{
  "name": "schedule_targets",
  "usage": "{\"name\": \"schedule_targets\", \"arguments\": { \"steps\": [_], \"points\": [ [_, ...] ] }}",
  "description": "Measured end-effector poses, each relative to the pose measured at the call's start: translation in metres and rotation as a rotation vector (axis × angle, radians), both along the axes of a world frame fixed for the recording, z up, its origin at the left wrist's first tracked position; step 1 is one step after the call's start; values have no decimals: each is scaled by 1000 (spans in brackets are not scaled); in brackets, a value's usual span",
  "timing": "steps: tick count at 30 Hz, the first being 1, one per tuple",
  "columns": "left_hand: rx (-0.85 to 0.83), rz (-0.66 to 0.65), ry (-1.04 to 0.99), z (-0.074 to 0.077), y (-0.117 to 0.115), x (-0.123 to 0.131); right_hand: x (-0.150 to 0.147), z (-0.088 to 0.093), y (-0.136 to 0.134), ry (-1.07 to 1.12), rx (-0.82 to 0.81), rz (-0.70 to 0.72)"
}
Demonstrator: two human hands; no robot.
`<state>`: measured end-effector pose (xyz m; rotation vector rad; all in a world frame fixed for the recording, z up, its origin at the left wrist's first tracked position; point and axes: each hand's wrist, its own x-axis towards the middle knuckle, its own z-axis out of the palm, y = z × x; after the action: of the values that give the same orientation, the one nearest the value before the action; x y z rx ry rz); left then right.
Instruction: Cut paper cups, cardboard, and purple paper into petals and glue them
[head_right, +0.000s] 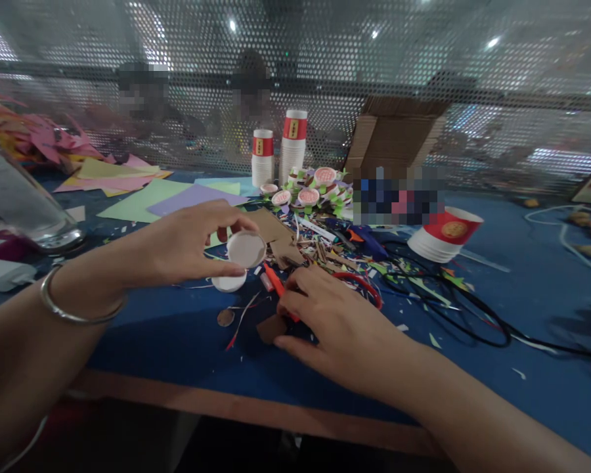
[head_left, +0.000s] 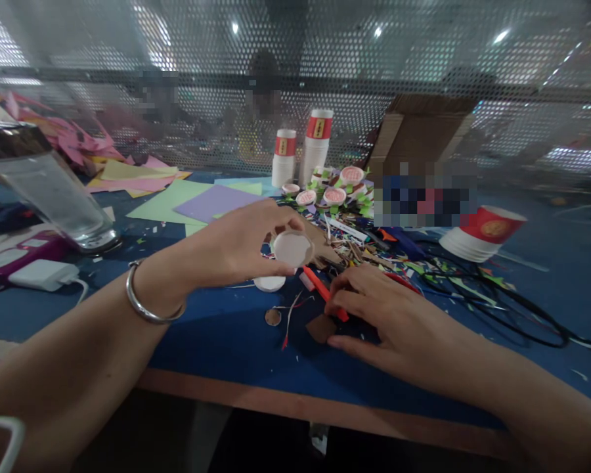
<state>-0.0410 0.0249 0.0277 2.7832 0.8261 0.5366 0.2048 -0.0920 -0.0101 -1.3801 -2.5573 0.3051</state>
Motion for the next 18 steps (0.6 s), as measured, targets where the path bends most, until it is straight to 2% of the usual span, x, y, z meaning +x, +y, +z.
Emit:
{"name": "schedule_targets", "arguments": {
  "steps": [3,5,9,14,18],
  "points": [
    [74,127,30,0,12,-6,0,-1,3,5,9,0],
    [64,144,53,-2,19,-8,0,-3,4,-1,23,4],
    [-86,74,99,-13,21,0,0,-4,5,2,54,-6],
    [-83,32,84,-24,13,17,-5,-8,7,12,96,-33],
    [-96,-59,108,-25,20,15,-7,-12,10,16,137,-35]
  ]
}}
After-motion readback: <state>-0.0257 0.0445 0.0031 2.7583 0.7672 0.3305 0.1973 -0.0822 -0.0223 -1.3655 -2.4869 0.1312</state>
